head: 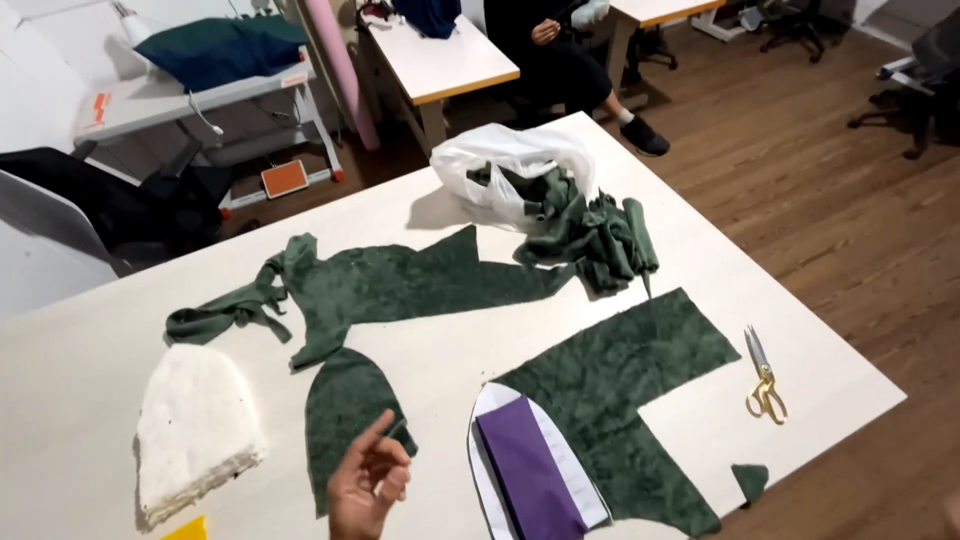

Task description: Cutting fabric pieces following the outline of a paper template using scissors.

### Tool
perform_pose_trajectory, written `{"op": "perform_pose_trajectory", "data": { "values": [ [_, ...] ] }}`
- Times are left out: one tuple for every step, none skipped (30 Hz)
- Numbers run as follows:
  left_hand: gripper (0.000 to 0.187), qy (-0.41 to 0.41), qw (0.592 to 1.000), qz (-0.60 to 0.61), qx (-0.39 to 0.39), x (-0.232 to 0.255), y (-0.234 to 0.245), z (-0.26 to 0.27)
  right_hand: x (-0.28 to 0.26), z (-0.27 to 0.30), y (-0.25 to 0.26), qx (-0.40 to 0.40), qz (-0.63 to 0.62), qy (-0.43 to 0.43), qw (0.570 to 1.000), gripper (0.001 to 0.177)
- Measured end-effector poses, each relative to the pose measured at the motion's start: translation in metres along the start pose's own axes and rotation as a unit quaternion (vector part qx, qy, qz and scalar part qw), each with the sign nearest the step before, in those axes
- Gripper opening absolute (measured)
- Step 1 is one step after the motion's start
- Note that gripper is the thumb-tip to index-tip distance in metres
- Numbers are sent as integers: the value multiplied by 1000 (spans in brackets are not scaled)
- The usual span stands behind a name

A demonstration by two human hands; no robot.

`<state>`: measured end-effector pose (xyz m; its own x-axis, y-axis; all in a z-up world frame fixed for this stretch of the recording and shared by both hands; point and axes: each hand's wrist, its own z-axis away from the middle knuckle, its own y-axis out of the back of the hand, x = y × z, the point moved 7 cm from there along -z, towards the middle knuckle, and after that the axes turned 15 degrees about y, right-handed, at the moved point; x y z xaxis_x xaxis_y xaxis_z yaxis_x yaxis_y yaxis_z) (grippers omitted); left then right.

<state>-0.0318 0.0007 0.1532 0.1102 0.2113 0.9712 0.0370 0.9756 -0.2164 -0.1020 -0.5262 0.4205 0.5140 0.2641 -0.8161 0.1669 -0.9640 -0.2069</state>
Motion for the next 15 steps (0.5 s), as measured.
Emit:
{"op": "perform_pose_trajectory", "data": {
  "values": [
    [68,38,999,-34,7,-9,0,-4,2,-1,-2,-9,-10,3,1000,60],
    [69,76,995,-68,15,-18,0,-7,3,-3,-4,-18,-20,7,1000,60],
    [69,75,995,-67,18,-21,0,-8,9,-2,-4,-27,-31,5,999,60],
    [68,84,993,-78,-6,-27,-3,-10,14,0,-4,-36,-42,4,998,60],
    [67,103,990,-91,-35,-37,-7,-5,19,10,-4,-36,-52,-4,998,60],
    [67,112,989,-92,-37,-36,-13,-5,25,20,-4,-37,-62,-12,997,60],
    [66,88,992,-73,-49,-31,-22,-7,30,28,-3,-39,-71,-18,997,60],
    [65,64,995,-54,-60,-26,-31,-8,35,36,-3,-42,-80,-24,996,60],
    [65,69,995,-52,-58,-25,-39,-9,42,43,-2,-47,-90,-31,994,60],
    [64,86,993,-65,-41,-26,-45,-10,49,49,-2,-52,-100,-38,993,61],
    [62,105,991,-79,-26,-27,-50,-9,55,58,-4,-55,-112,-45,991,61],
    [62,113,990,-80,-24,-35,-54,-5,57,60,-11,-57,-124,-53,989,61],
    [60,126,987,-96,-21,-42,-61,-11,59,55,-17,-63,-132,-54,988,61],
    [59,138,984,-112,-17,-48,-68,-16,59,52,-23,-69,-140,-55,986,61],
    [59,135,985,-109,-14,-58,-72,-19,87,55,-16,-80,-150,-54,984,61]
  ]
}}
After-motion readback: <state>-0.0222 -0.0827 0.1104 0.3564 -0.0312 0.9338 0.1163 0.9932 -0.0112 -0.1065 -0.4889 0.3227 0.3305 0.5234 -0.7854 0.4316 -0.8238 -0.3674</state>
